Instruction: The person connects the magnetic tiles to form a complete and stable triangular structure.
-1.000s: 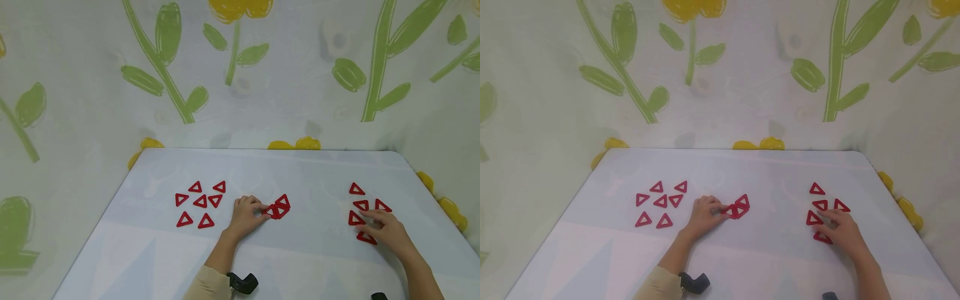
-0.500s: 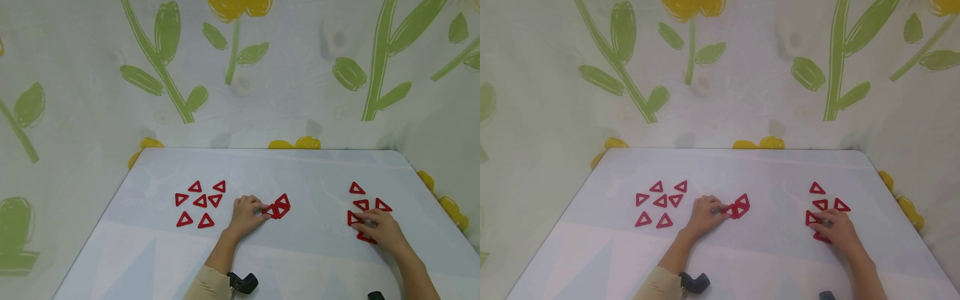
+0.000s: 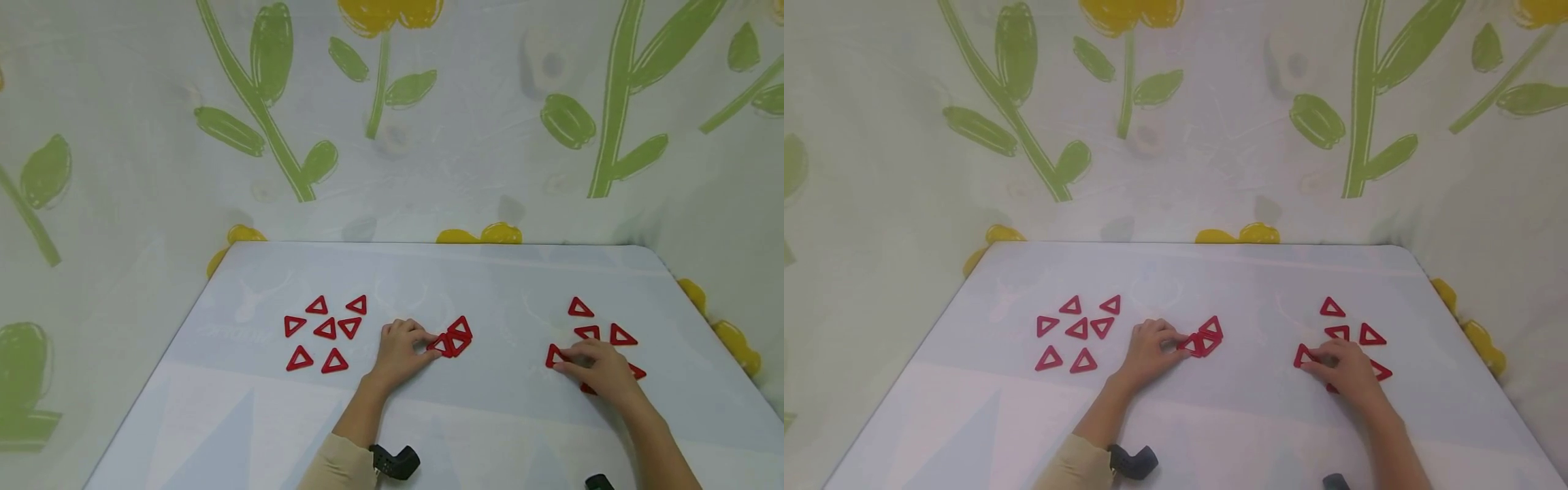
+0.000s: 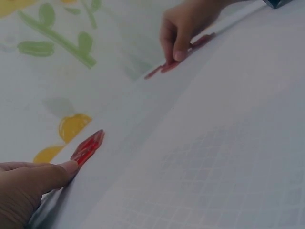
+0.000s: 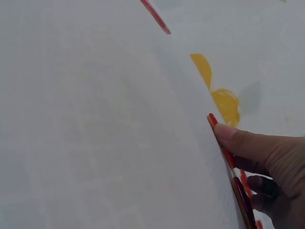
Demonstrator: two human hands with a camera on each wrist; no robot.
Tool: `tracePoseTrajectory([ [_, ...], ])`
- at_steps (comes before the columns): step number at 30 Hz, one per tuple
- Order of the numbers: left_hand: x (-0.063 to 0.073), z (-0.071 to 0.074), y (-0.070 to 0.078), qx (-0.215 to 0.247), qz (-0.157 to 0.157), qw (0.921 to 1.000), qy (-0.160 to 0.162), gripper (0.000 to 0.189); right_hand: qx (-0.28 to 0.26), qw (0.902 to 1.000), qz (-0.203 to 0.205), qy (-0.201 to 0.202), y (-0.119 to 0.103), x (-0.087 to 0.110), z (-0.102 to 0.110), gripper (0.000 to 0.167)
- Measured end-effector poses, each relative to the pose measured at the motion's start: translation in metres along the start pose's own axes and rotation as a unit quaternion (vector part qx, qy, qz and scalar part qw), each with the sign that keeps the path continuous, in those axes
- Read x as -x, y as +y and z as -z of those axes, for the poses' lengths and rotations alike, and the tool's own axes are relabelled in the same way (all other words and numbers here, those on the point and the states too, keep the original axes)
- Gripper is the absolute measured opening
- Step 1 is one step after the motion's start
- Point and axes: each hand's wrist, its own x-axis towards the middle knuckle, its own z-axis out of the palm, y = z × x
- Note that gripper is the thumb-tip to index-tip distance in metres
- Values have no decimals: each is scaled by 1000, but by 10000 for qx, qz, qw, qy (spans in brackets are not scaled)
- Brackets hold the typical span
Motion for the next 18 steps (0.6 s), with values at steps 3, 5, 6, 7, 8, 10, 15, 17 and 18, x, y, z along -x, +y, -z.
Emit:
tracePoseTrajectory([
  [3, 0, 0, -1, -29, -21, 10000, 18, 21, -24, 10000, 44, -7, -2, -2, -4, 38],
  [5, 0, 0, -1, -41, -36, 10000, 28, 21, -23, 10000, 67, 24, -3, -4, -7, 36],
  [6, 0, 0, -1, -26, -25, 10000, 21, 20, -39, 10000, 78, 29, -4, -4, -9, 35],
  [7, 0, 0, -1, -43, -30, 10000, 27, 20, -59, 9999, 95, 33, -5, -5, -10, 33],
  [8, 0, 0, -1, -38, -35, 10000, 27, 20, -49, 9999, 116, 57, -6, -5, -11, 32],
  [10, 0, 0, 0, -10, -47, 10000, 35, 20, -48, 9998, 144, 84, -9, -6, -14, 30],
  [15, 0, 1, 2, 60, -52, 10000, 58, 20, -90, 9992, 366, 140, -18, -8, -20, 27],
  [17, 0, 1, 3, 42, -54, 10000, 61, 20, -83, 9987, 467, 179, -22, -8, -22, 27],
  [18, 0, 1, 3, 25, -59, 10000, 62, 20, -85, 9985, 500, 186, -23, -9, -24, 27],
])
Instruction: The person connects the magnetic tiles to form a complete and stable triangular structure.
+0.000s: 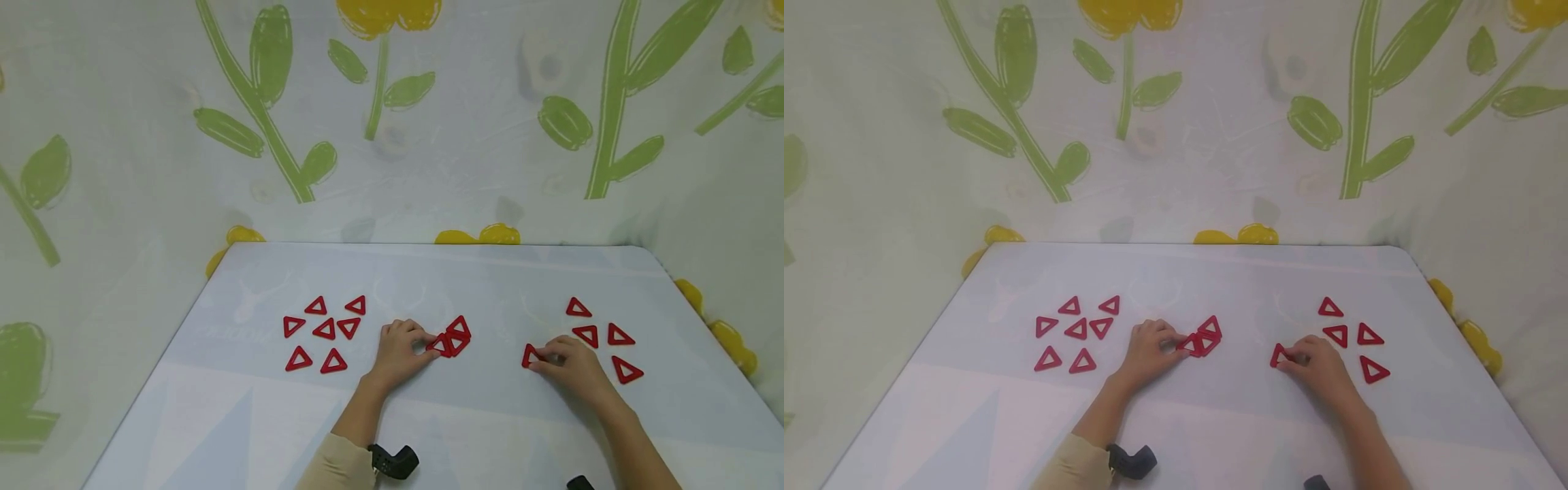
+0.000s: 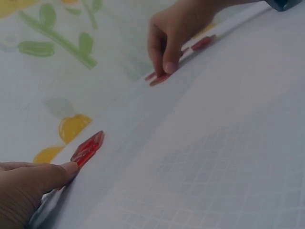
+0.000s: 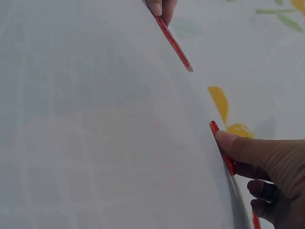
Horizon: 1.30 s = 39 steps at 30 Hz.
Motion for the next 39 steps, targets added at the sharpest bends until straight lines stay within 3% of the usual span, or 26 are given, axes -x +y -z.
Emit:
tracePoseTrajectory([
  [24, 0, 0, -1, 53, 112, 9999, -120, 19, -508, 9983, -149, -253, -39, -10, -31, 21],
  [39, 1, 3, 4, 90, 116, 9998, -132, 19, -414, 9991, -70, -32, -55, -20, -56, 27],
])
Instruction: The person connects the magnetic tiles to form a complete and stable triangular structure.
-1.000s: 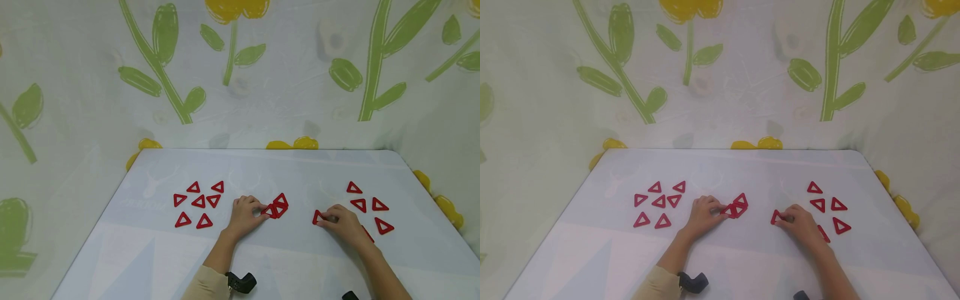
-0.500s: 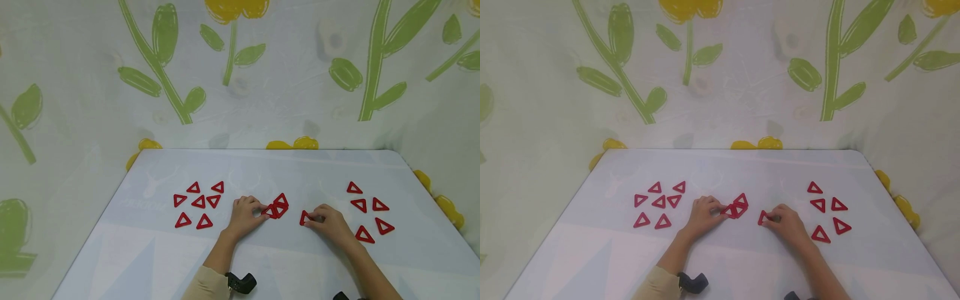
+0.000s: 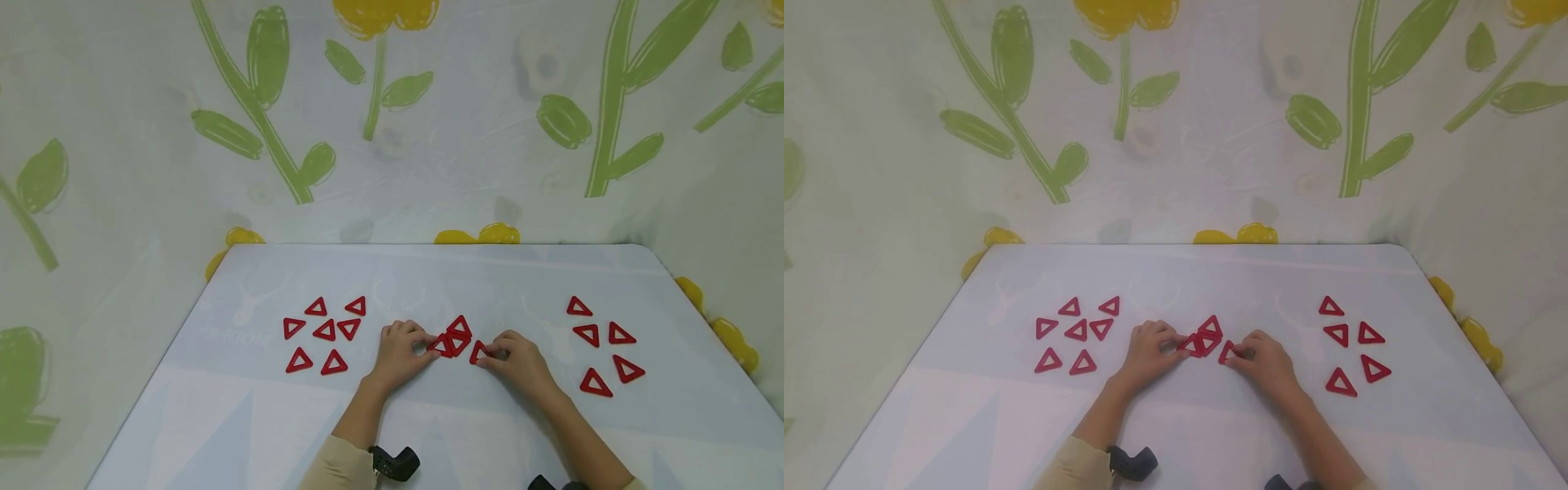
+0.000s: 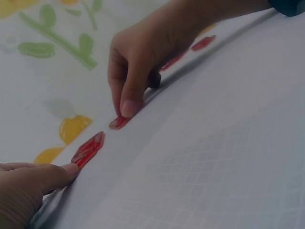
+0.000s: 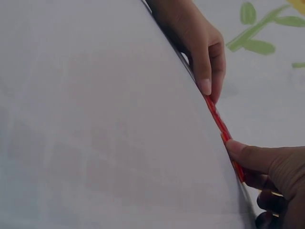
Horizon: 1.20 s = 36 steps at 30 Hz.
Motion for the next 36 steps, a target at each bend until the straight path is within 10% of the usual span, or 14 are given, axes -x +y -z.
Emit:
tracePoseTrajectory([
  [26, -2, -6, -3, -87, -46, 9997, 237, 19, 356, 9978, 243, 500, -10, -1, -11, 30],
  [36, -2, -7, -4, -550, 234, 9979, 258, 43, 358, 9876, 1413, 589, -4, -3, -16, 33],
])
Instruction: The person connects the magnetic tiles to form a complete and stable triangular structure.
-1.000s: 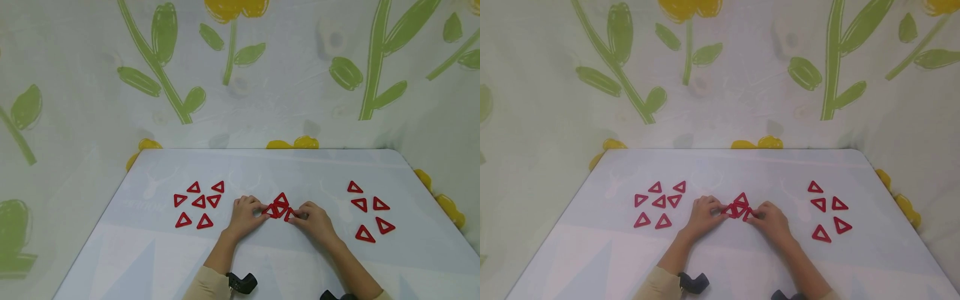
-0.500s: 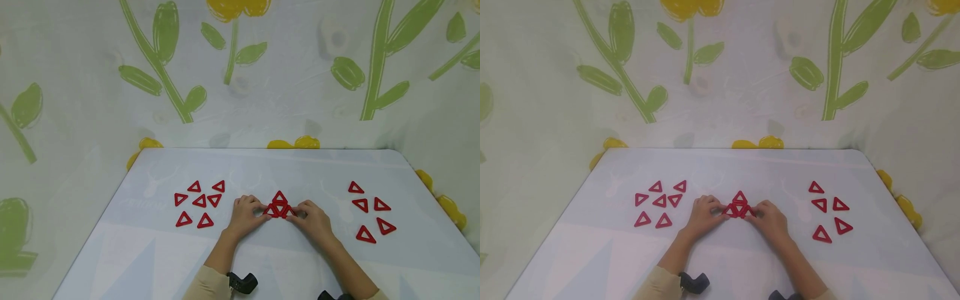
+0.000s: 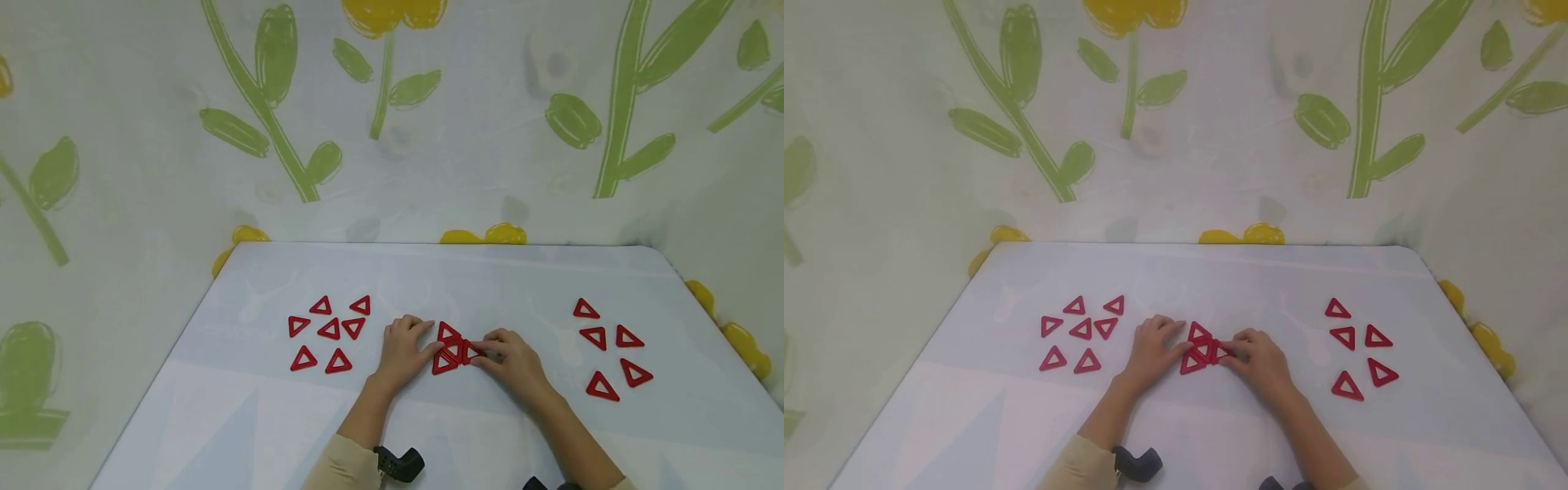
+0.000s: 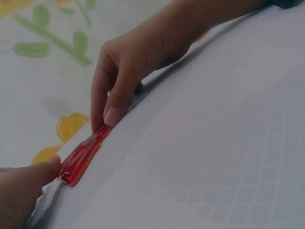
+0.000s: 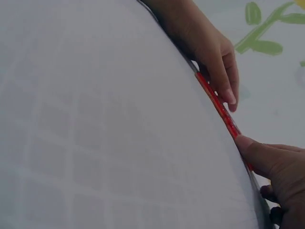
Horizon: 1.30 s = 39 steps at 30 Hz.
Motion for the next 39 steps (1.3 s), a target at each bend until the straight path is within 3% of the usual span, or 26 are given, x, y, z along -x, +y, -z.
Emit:
tracePoseTrajectory([
  [3, -1, 1, 0, -138, 73, 9996, -232, 50, -88, 9992, 382, 114, 4, -1, -3, 34],
  [6, -2, 1, 0, -296, 128, 9985, -435, 50, -87, 9987, 473, 196, 6, -2, -8, 34],
  [10, -3, 2, -1, -267, 286, 9976, -572, 46, 58, 9997, -13, 232, 2, -1, -16, 37],
  [20, -3, 2, -1, 12, 629, 9967, -506, 45, 56, 9927, -1182, 214, -17, -1, -14, 46],
  [25, -3, 2, 1, 80, 701, 9968, -374, 49, 83, 9844, -1749, 179, -20, -4, -5, 49],
  [29, -3, 2, 2, 137, 680, 9974, -170, 48, 63, 9802, -1976, 71, -17, -6, -3, 50],
  [34, -4, 2, 5, 262, 761, 9967, -94, 48, -343, 9735, -2260, -85, -15, -7, -1, 51],
  [39, -4, 3, 7, 386, 651, 9971, -98, 44, -1063, 9586, -2642, -10, -13, -6, -2, 43],
])
